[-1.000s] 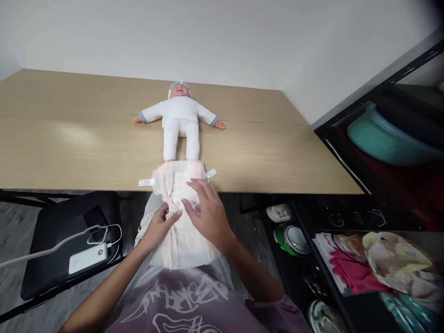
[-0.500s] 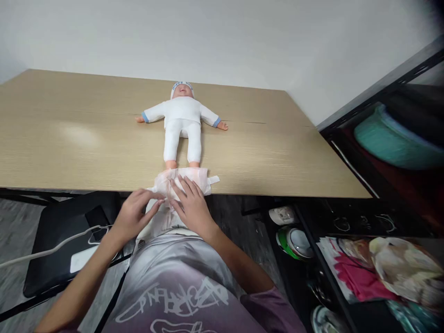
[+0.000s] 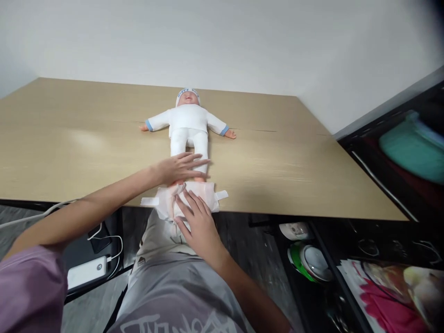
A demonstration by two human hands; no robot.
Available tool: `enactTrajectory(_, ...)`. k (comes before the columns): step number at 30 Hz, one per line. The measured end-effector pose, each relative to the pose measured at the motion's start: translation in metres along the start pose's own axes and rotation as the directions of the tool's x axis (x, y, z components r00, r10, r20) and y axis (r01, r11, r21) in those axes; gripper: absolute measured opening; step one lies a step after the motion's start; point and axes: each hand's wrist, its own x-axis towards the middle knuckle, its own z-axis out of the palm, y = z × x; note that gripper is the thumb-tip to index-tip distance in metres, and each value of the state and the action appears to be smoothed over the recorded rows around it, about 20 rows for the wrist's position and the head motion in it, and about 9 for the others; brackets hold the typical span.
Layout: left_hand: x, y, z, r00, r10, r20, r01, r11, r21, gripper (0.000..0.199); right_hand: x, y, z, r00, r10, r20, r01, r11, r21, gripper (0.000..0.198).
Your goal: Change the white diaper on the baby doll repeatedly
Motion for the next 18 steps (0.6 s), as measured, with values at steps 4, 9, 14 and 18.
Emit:
enactTrajectory(4, 0.006, -0.006, 0.004, 0.997, 0.034, -0.069, -0.041, 0.993, -0.106, 0.041, -0.001, -0.001, -0.004, 0.999, 0.027, -0.025, -0.026, 0.999, 0.035, 0.052)
enactTrajectory(9, 0.010, -0.016, -0.012, 0.961, -0.012, -0.275, -0.091, 0.930, -0.357, 0.034, 0.011, 0.008, -0.011, 0.998, 0.052, 0.022, -0.053, 0.998, 0.023, 0.057)
enactTrajectory(14, 0.016, -0.039, -0.062, 0.902, -0.105, -0.418, -0.164, 0.813, -0.558, 0.036, 0.047, 0.032, -0.013, 0.990, 0.061, 0.128, -0.052, 0.996, -0.072, 0.068)
enactTrajectory(18, 0.022, -0.058, -0.098, 0.895, -0.163, -0.415, -0.132, 0.792, -0.597, 0.037, 0.080, 0.048, -0.011, 0.974, 0.066, 0.218, -0.046, 0.994, -0.094, 0.070)
